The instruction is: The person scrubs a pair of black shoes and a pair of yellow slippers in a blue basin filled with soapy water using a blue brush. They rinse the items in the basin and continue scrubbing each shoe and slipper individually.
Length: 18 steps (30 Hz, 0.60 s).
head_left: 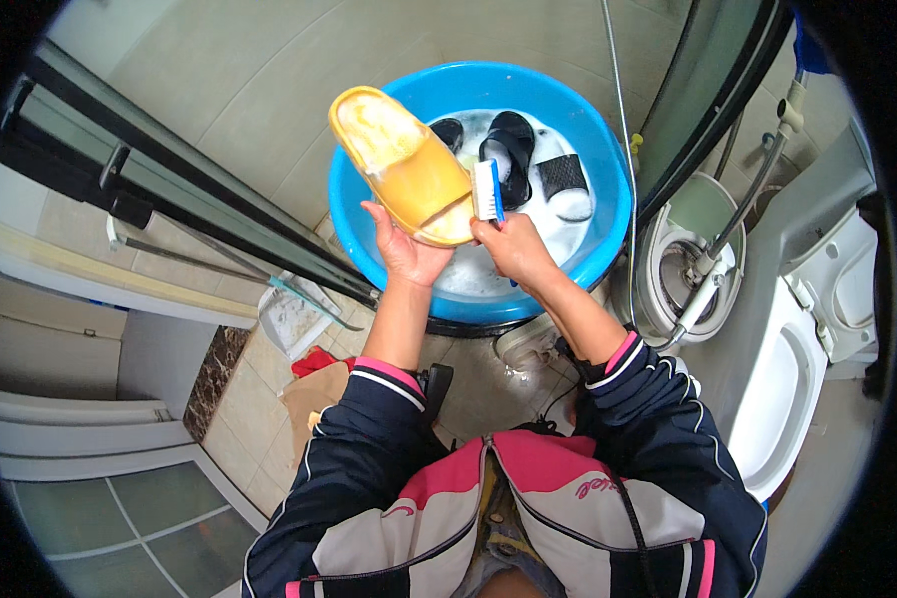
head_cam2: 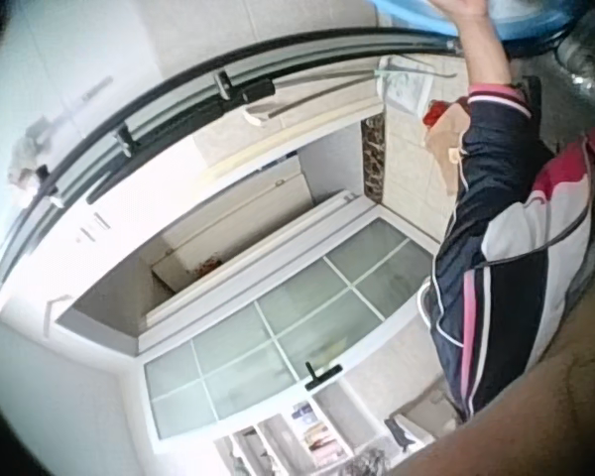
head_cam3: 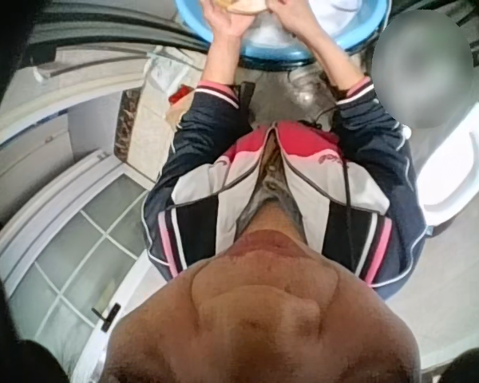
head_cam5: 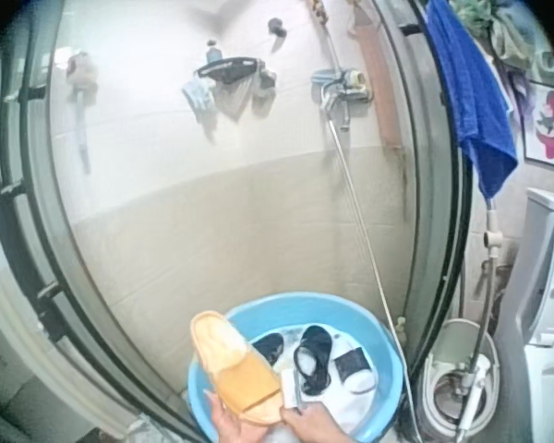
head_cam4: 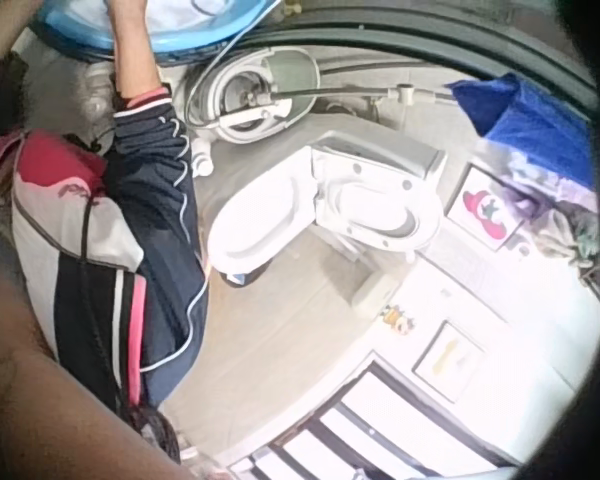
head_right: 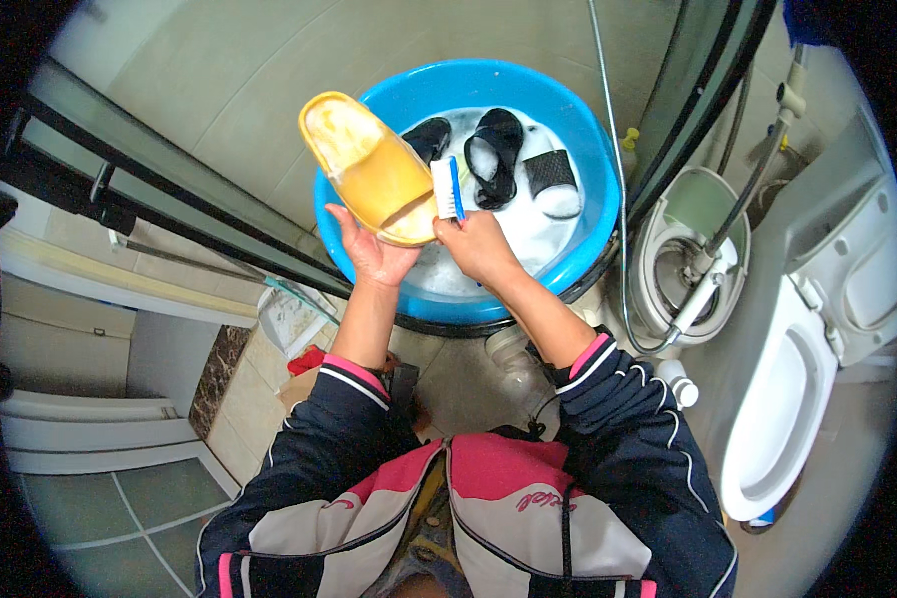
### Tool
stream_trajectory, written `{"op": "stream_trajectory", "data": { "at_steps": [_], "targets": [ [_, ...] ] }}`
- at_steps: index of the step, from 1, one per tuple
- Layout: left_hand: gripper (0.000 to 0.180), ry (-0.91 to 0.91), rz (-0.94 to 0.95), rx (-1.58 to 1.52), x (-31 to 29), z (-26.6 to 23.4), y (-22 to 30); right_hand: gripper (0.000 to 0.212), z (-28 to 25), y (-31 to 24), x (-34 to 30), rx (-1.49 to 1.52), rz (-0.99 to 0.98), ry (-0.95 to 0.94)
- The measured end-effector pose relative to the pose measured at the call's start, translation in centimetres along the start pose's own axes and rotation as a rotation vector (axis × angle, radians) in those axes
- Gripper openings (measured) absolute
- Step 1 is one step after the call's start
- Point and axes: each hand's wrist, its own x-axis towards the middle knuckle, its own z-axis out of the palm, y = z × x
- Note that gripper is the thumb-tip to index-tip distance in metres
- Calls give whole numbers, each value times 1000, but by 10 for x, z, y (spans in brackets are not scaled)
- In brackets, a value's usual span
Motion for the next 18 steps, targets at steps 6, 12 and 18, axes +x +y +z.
{"op": "stream_trajectory", "data": {
  "at_steps": [6,12,18],
  "targets": [
    [74,80,155,45,4,6,6,43,-13,-6,0,-115,-152,-74],
    [72,95,179,130,5,0,19,41,-38,-26,-12,-918,-286,192],
    [71,122,152,277,3,7,-5,38,-7,-6,-6,-1030,-352,430]
  ]
}}
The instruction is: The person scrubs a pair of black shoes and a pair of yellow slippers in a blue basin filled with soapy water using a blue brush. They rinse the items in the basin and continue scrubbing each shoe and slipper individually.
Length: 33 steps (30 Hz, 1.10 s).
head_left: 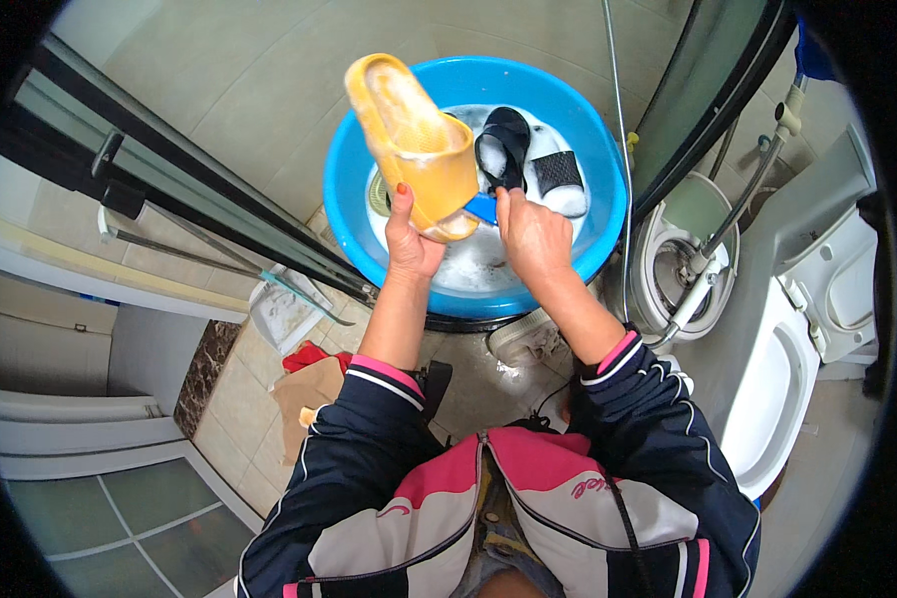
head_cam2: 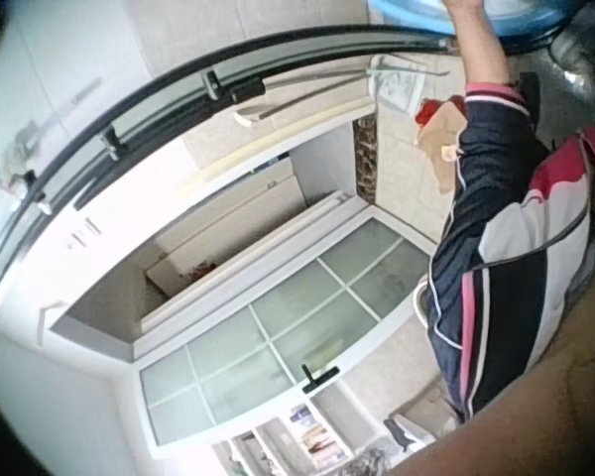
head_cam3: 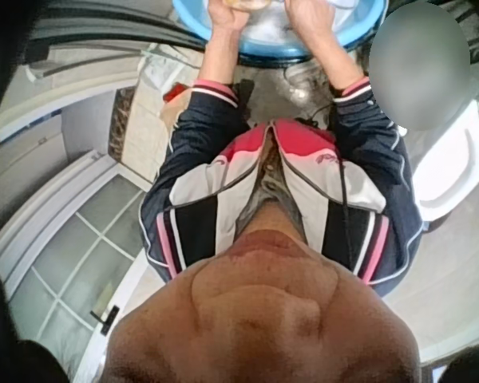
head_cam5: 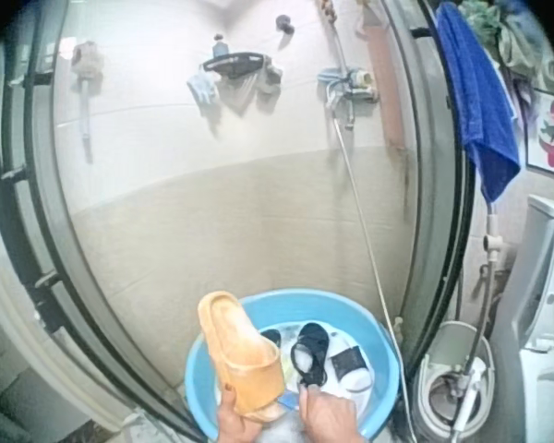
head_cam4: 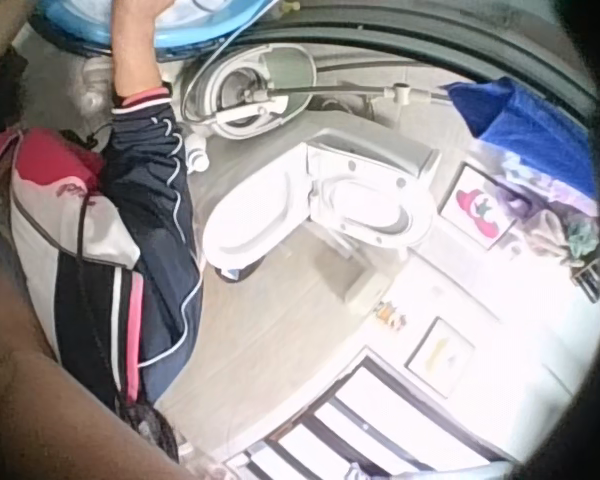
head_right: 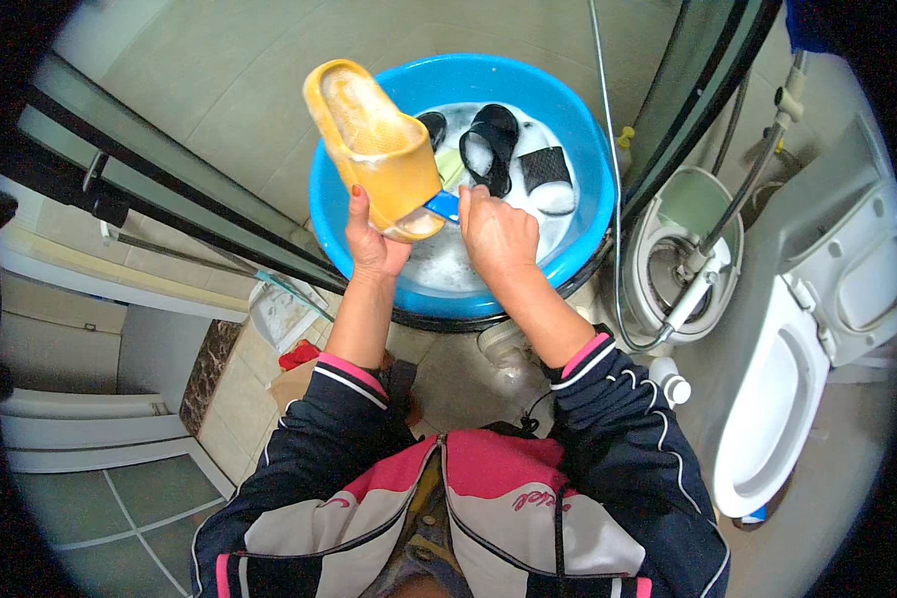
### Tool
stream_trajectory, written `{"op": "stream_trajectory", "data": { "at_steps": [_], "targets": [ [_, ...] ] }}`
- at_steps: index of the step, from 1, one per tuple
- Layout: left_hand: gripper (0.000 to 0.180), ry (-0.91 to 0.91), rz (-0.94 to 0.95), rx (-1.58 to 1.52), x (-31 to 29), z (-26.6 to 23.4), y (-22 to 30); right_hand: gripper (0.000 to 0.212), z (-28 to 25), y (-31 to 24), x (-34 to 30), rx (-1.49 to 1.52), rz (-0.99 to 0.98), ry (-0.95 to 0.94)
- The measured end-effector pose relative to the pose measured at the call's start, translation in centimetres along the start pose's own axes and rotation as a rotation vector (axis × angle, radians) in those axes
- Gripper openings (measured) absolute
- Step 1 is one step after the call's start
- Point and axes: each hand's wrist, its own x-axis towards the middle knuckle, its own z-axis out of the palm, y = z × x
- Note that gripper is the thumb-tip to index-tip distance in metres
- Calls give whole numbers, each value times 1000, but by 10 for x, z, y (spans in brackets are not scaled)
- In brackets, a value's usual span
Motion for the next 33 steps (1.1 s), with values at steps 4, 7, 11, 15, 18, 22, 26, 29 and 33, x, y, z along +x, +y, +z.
{"op": "stream_trajectory", "data": {
  "at_steps": [4,7,11,15,18,22,26,29,33],
  "targets": [
    [70,-1,33,-4,-2,7,1,37,16,-3,-1,82,35,37],
    [71,50,70,26,-1,3,-3,37,28,-6,-11,267,7,-129],
    [70,27,121,119,4,-17,-13,38,42,1,-7,757,-38,-425],
    [69,5,135,131,3,-14,-16,40,-1,-8,4,1204,589,-936],
    [68,64,122,75,1,-6,-22,42,19,0,-4,772,320,-568],
    [62,192,59,13,-3,7,-8,42,42,11,-2,144,17,-122],
    [61,159,52,30,-4,13,3,41,32,-3,-1,107,86,-89],
    [61,151,33,70,-3,6,-2,37,40,0,-14,284,21,-196],
    [64,136,58,132,0,-14,-10,35,37,-1,-12,633,28,-539]
  ]
}}
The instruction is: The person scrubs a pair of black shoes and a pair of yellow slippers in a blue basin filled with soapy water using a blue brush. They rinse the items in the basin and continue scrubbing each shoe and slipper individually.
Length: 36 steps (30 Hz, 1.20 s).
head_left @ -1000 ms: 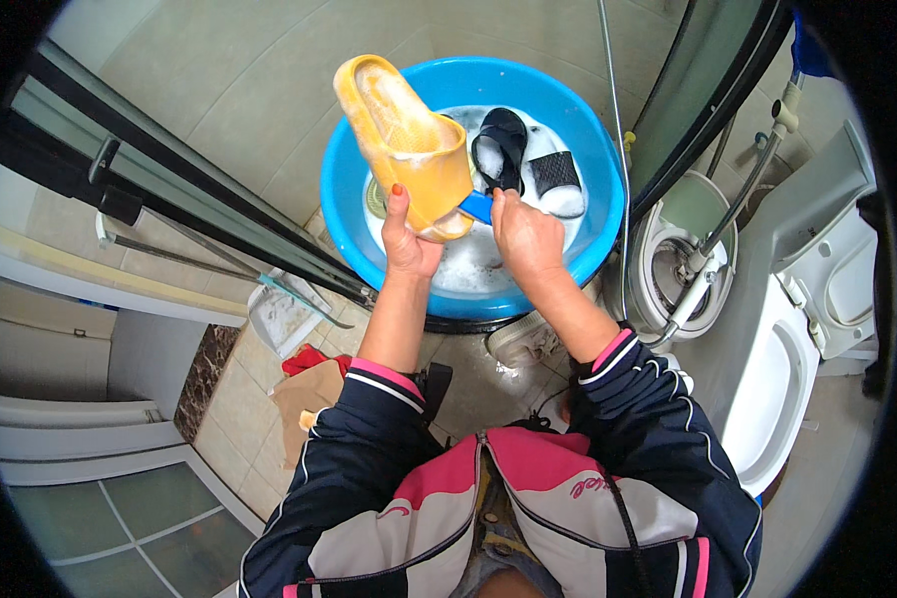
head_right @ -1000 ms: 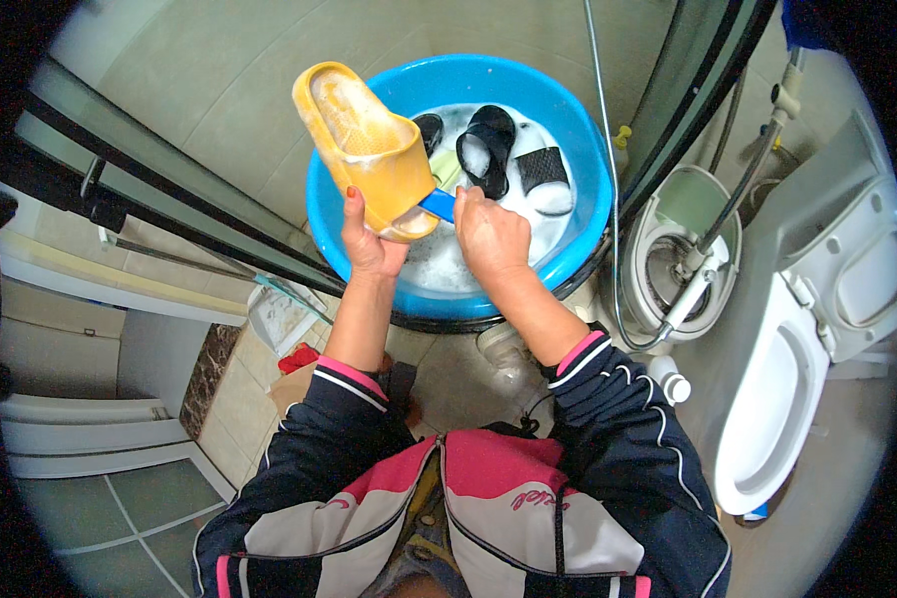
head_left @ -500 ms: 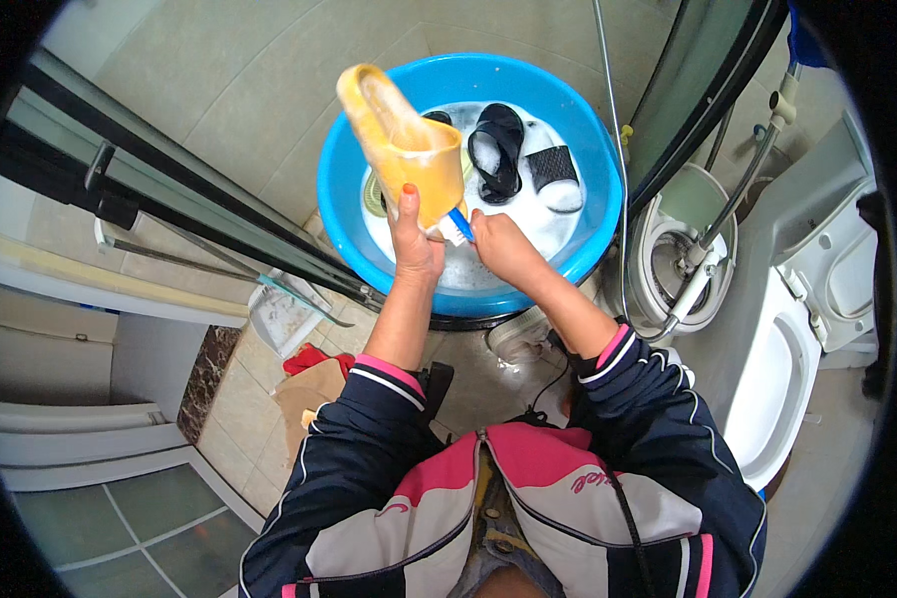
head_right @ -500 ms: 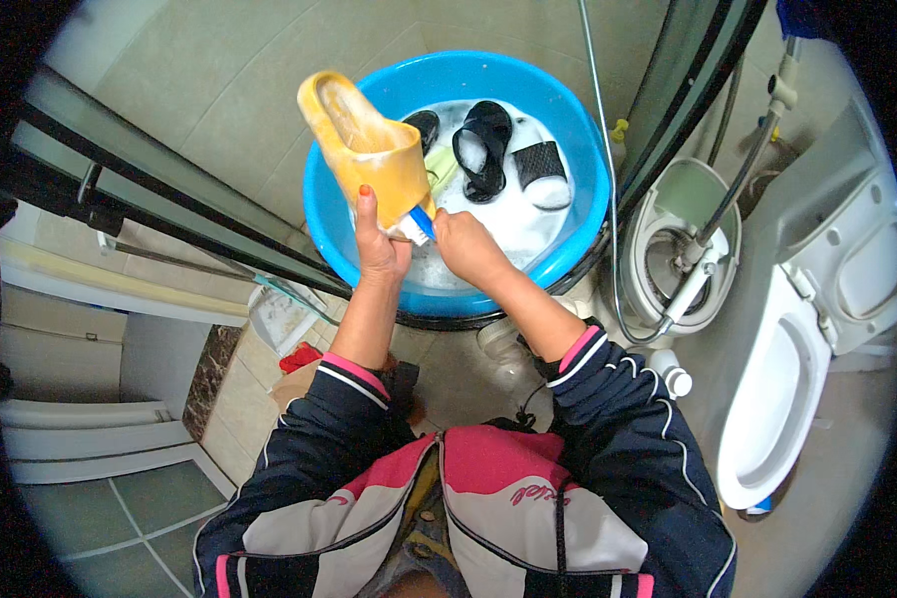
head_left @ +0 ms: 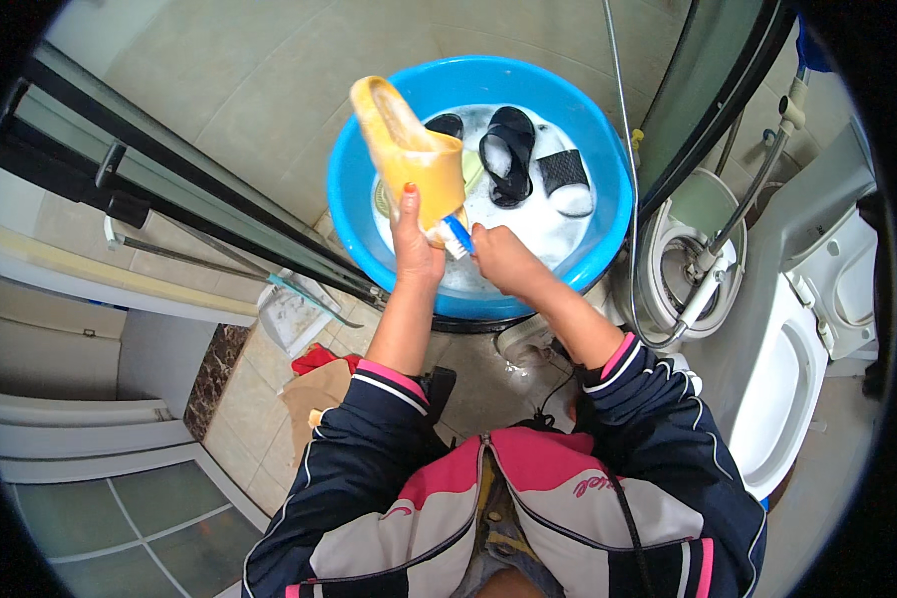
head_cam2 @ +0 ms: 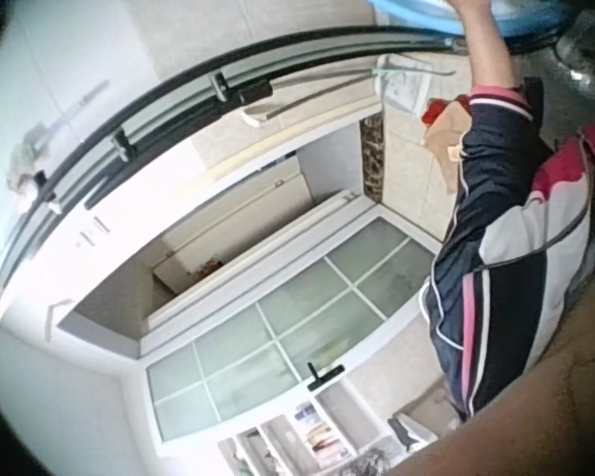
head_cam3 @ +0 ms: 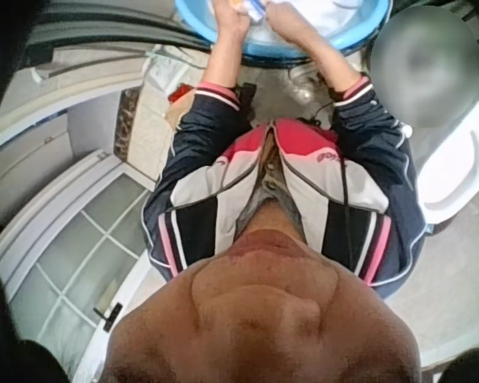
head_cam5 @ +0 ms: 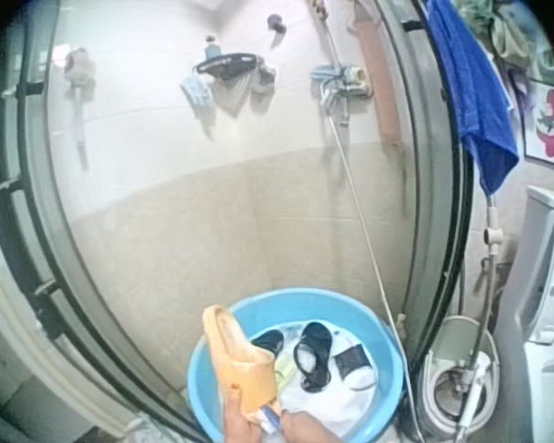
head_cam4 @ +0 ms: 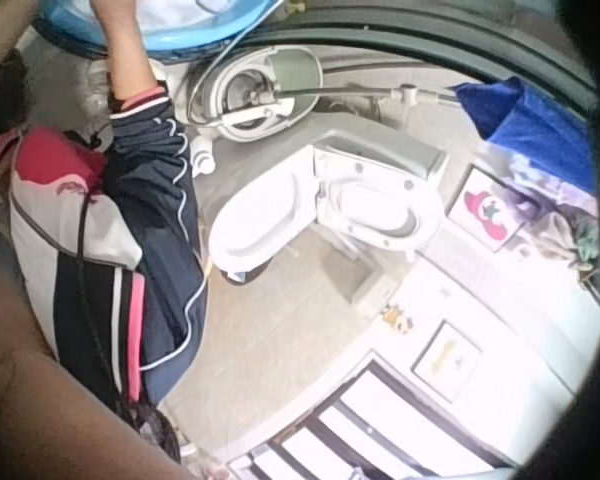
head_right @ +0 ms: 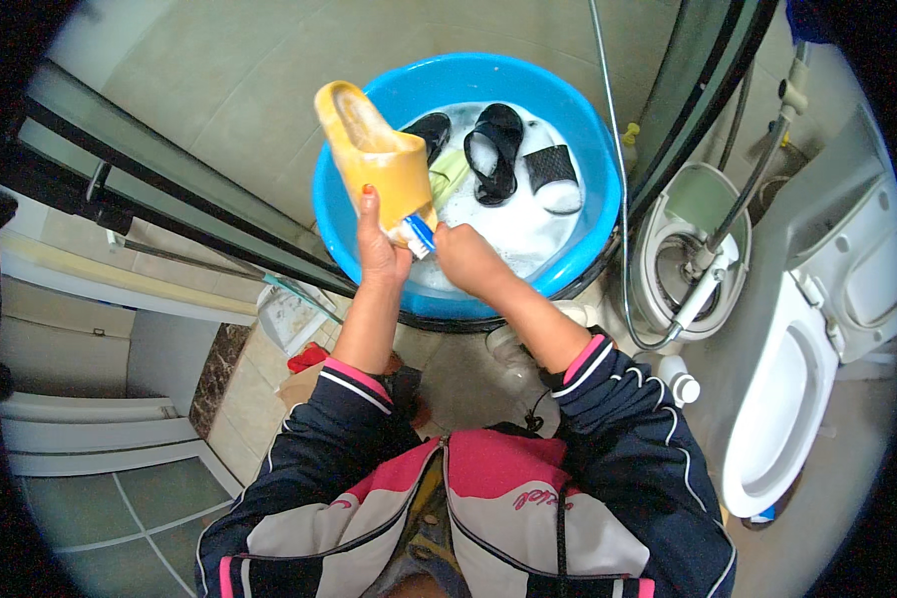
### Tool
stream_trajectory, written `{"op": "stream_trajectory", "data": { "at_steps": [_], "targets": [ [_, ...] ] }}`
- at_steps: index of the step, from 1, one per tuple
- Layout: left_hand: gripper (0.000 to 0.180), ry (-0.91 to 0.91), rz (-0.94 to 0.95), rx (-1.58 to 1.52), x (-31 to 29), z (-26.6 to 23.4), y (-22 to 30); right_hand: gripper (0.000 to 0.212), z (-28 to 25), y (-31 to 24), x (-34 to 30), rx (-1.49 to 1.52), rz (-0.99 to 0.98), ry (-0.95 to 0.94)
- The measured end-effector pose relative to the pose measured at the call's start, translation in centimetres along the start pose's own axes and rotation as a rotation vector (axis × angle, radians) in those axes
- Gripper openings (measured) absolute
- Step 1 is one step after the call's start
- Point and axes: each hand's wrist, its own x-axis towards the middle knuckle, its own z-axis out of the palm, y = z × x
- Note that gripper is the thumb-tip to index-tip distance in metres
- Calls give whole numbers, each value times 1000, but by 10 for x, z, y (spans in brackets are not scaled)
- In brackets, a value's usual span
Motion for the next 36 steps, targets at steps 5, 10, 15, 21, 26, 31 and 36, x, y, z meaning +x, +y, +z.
{"op": "stream_trajectory", "data": {
  "at_steps": [5,10,15,21,26,31,36],
  "targets": [
    [63,-54,9,217,-1,16,3,38,-39,20,8,-50,80,-192],
    [74,-81,-39,491,-4,18,7,45,-78,26,2,-370,296,-59],
    [96,-12,-83,893,0,-1,5,36,-100,0,-5,-535,141,622],
    [113,72,119,1676,-16,20,-8,28,-45,-24,-12,-636,-150,515],
    [108,16,377,1768,-29,28,-6,37,-75,8,13,-557,50,756],
    [105,-100,542,1811,-42,32,-8,55,-124,41,23,-177,209,790],
    [105,-103,598,1842,-47,32,-17,56,-106,17,13,392,381,411]
  ]
}}
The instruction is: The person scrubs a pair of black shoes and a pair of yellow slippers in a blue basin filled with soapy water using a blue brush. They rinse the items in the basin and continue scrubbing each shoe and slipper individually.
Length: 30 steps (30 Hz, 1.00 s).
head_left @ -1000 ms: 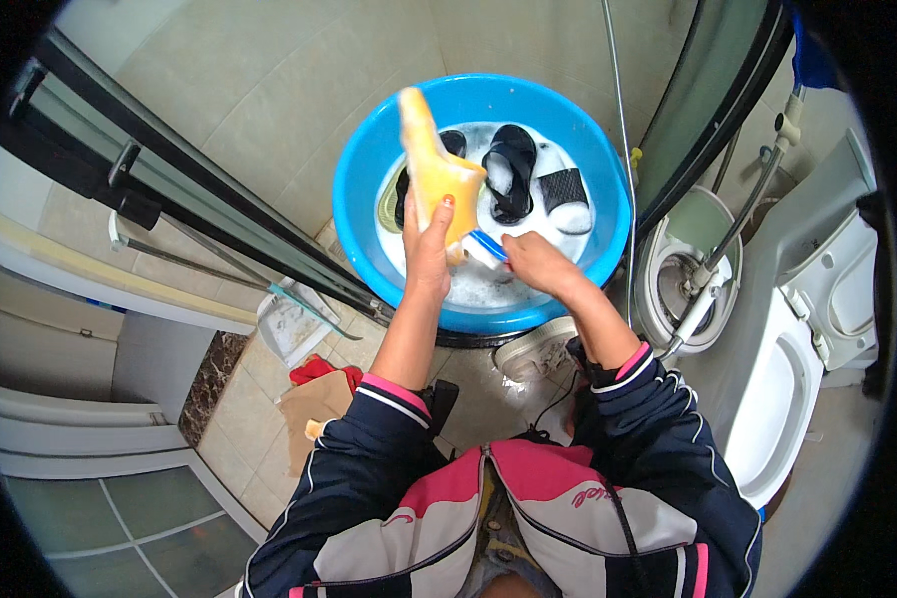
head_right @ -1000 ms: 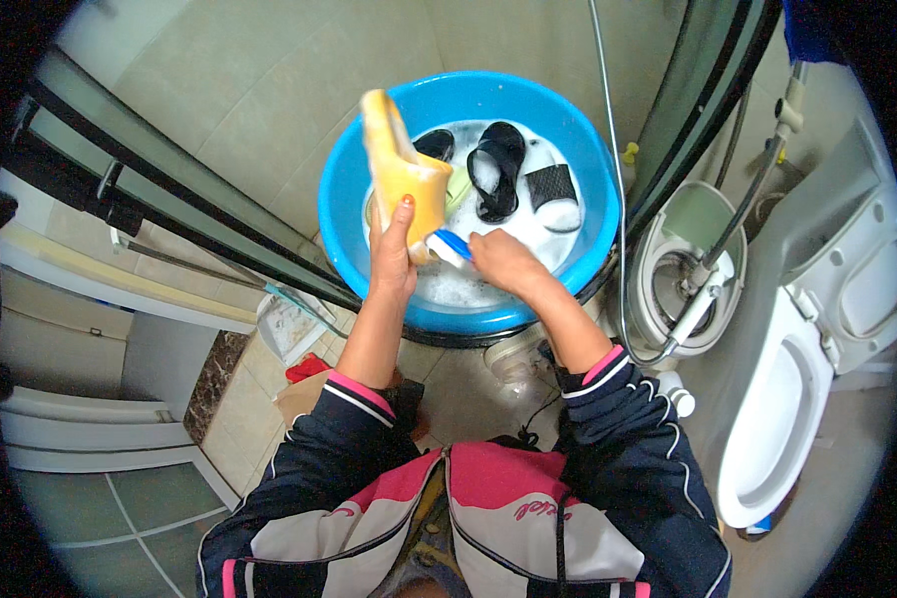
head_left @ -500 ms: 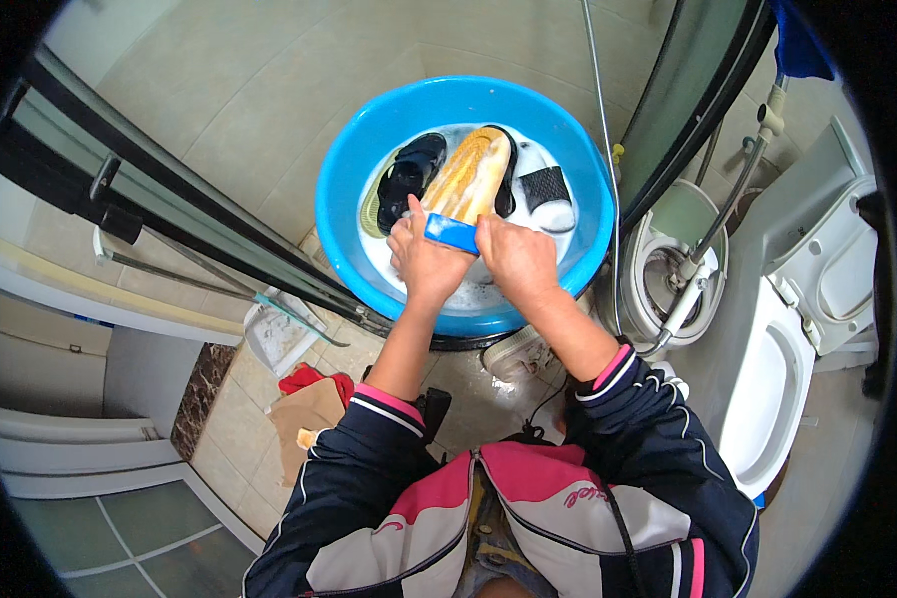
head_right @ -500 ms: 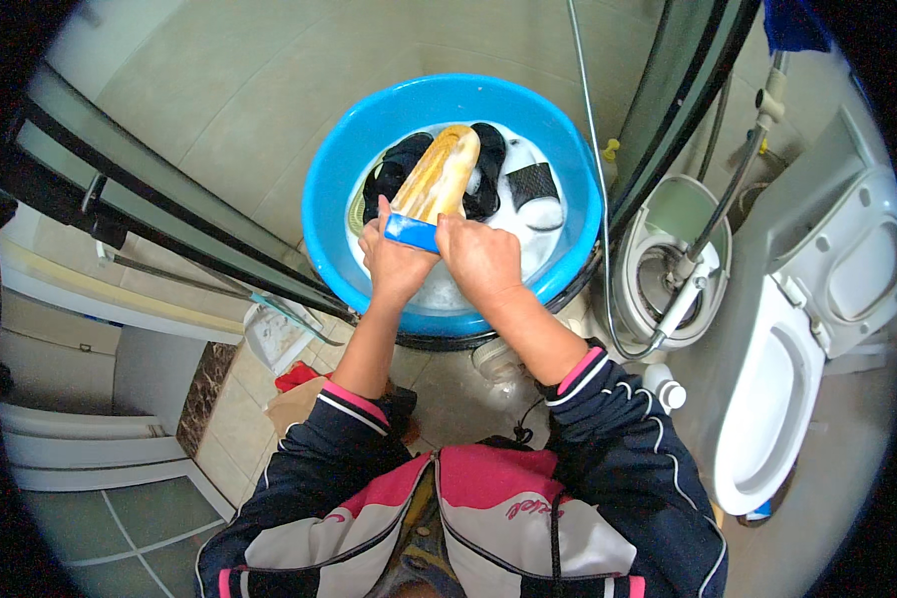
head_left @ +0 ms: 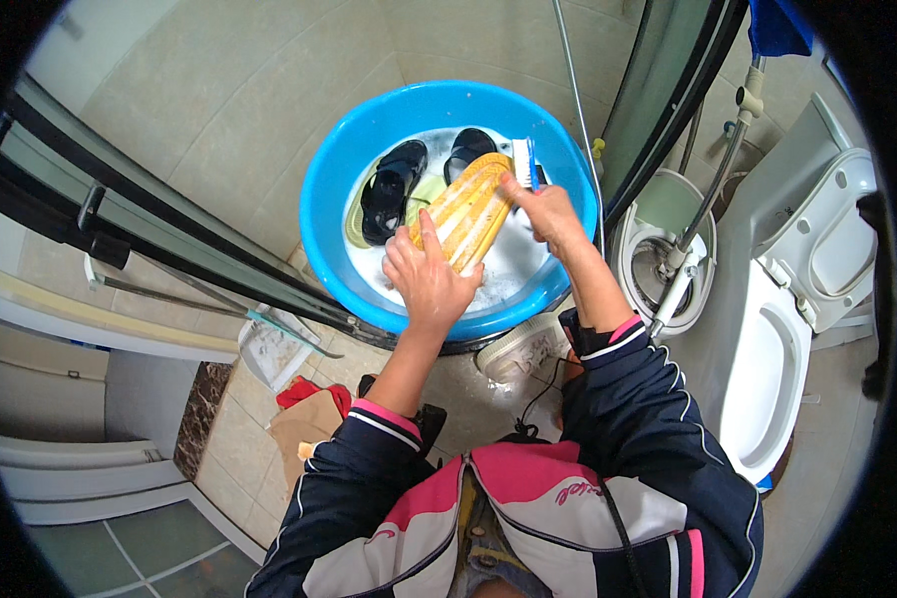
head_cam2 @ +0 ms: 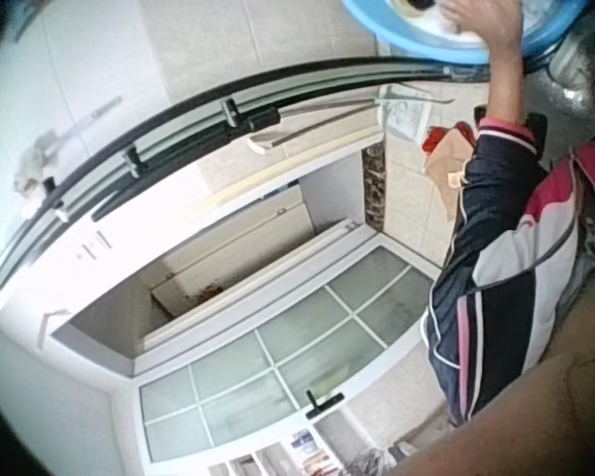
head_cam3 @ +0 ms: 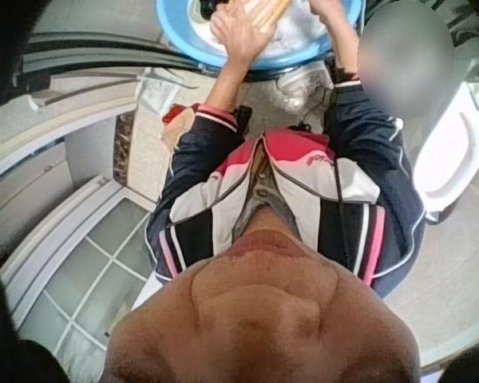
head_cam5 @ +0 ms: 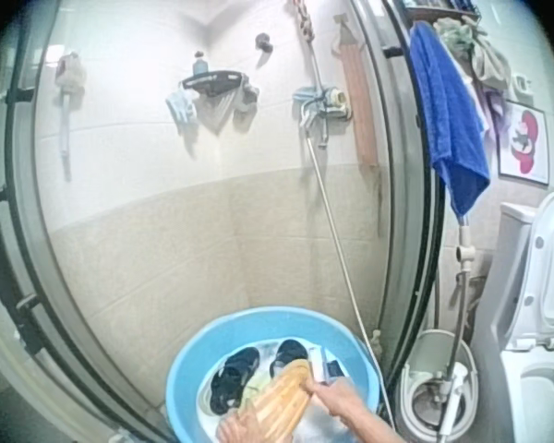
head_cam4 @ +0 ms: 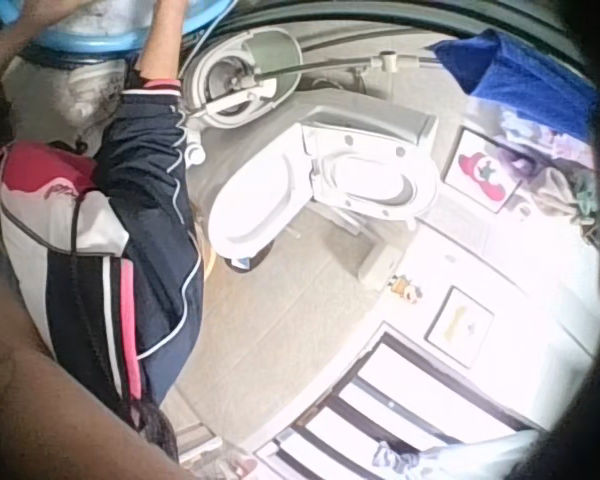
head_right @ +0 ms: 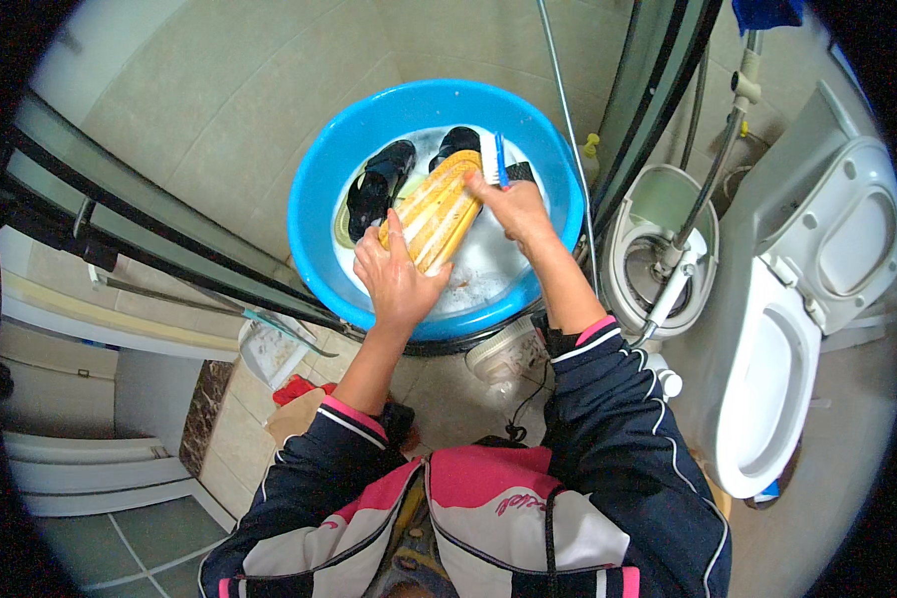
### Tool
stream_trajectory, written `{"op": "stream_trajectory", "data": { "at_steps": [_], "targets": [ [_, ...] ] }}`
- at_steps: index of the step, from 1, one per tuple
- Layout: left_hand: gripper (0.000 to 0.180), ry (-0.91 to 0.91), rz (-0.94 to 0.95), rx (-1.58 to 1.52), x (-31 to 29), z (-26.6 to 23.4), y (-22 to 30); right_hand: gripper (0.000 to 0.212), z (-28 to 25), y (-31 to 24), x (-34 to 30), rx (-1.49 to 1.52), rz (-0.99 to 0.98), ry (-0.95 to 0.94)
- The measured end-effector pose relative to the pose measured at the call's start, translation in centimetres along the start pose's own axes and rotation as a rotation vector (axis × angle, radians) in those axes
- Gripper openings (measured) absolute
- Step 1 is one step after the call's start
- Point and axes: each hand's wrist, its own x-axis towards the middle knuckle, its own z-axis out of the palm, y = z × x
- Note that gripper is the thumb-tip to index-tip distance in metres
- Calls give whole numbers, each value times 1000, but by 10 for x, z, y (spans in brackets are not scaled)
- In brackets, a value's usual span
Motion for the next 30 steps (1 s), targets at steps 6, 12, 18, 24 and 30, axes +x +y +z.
{"op": "stream_trajectory", "data": {
  "at_steps": [6,12,18,24,30],
  "targets": [
    [96,-21,34,-180,2,-9,10,27,-1,14,11,585,148,-205],
    [71,-209,-470,-1153,30,-8,-41,22,-20,8,14,797,52,-450],
    [80,-668,-509,-1473,32,-34,-30,19,-6,14,11,906,69,-659],
    [97,-516,-309,-1294,19,-10,-29,31,12,24,19,414,146,-385],
    [87,-548,-256,-1078,20,-13,-32,67,10,11,12,-396,-344,319]
  ]
}}
